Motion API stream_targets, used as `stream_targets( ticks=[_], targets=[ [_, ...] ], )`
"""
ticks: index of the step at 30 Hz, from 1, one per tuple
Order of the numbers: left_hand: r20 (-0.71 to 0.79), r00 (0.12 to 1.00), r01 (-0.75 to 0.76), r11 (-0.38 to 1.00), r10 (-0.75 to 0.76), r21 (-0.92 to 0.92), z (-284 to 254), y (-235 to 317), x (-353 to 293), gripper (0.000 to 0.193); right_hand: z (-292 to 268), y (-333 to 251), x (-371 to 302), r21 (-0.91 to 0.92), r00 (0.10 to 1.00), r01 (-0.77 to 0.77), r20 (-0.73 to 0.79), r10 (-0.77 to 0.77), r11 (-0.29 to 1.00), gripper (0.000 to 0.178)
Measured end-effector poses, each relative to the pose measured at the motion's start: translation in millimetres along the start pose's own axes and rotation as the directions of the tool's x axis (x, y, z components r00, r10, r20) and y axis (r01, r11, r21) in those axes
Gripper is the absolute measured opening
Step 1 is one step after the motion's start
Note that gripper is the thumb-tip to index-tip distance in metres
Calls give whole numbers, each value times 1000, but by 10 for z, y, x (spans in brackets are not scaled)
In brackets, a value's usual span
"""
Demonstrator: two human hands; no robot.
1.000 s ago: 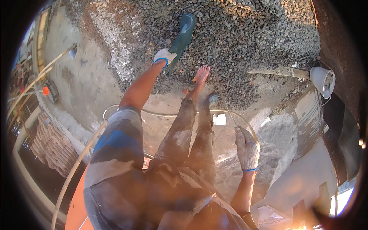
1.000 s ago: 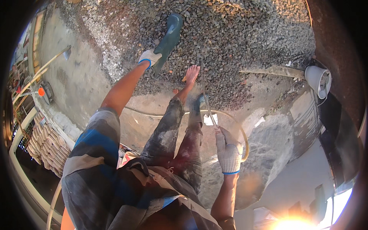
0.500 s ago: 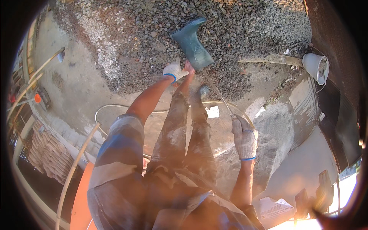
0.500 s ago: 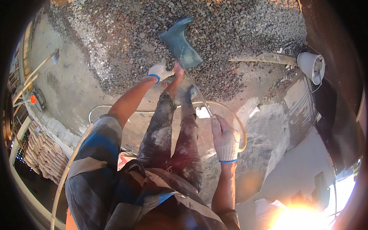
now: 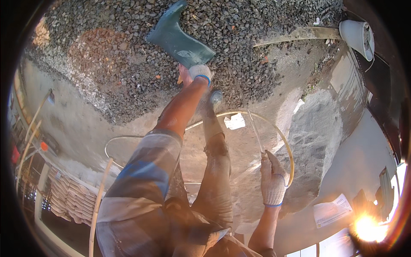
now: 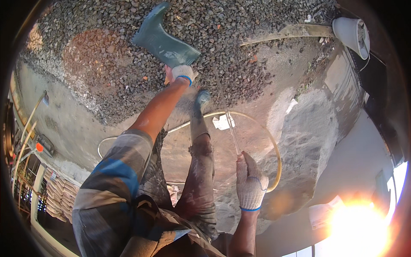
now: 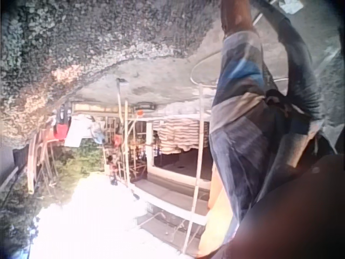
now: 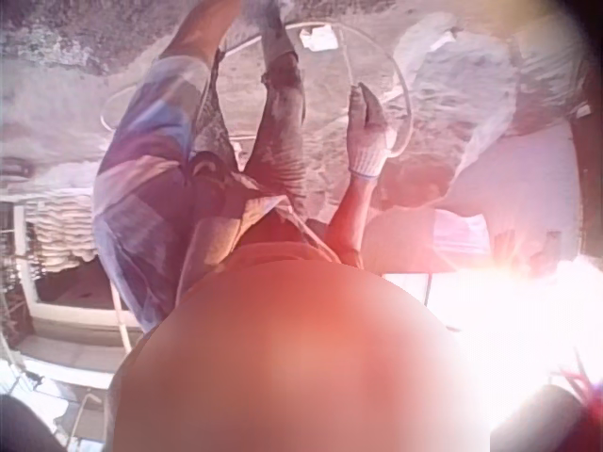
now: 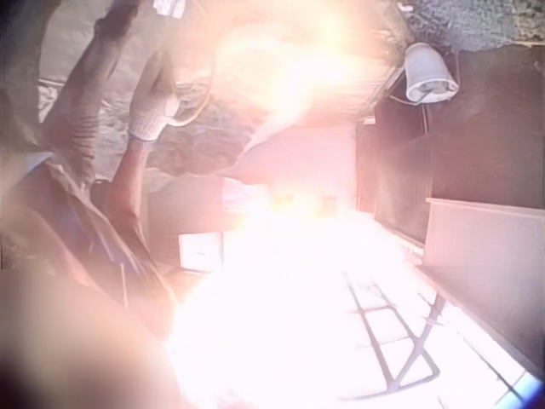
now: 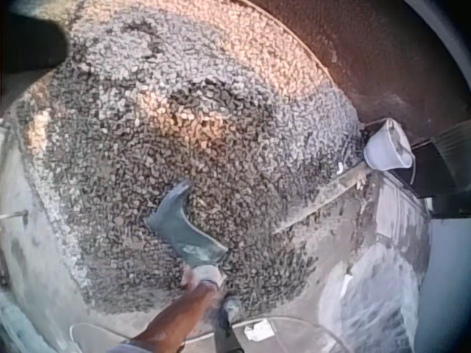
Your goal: The person repeatedly rinses a pair of rubber boots using a handheld hose, scrubbing the exterior and interior surfaces. The person then puts on the boots and continues to spray water on the gravel ground.
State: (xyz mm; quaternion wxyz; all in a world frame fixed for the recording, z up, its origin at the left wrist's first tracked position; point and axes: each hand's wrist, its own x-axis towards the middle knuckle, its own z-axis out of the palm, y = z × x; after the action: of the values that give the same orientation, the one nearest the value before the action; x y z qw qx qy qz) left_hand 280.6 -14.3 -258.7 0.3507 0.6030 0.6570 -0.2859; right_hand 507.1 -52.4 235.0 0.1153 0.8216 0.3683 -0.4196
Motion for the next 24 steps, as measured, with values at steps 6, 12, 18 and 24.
stream_targets(
  ticks=[6,12,18,24],
  targets=[
    [16,1000,-22,952,18,305,219,55,854,48,241,315,81,-7,990,140,35,-140,990,28],
    [59,998,6,926,-30,378,66,209,999,20,329,413,135,15,988,134,73,-135,991,31],
    [-30,995,-86,971,95,221,-55,-8,623,26,241,509,105,39,974,206,89,-209,978,31],
    [-8,981,-195,979,195,59,-1206,-382,-362,44,-2,374,-105,85,954,277,95,-285,957,32]
  ],
)
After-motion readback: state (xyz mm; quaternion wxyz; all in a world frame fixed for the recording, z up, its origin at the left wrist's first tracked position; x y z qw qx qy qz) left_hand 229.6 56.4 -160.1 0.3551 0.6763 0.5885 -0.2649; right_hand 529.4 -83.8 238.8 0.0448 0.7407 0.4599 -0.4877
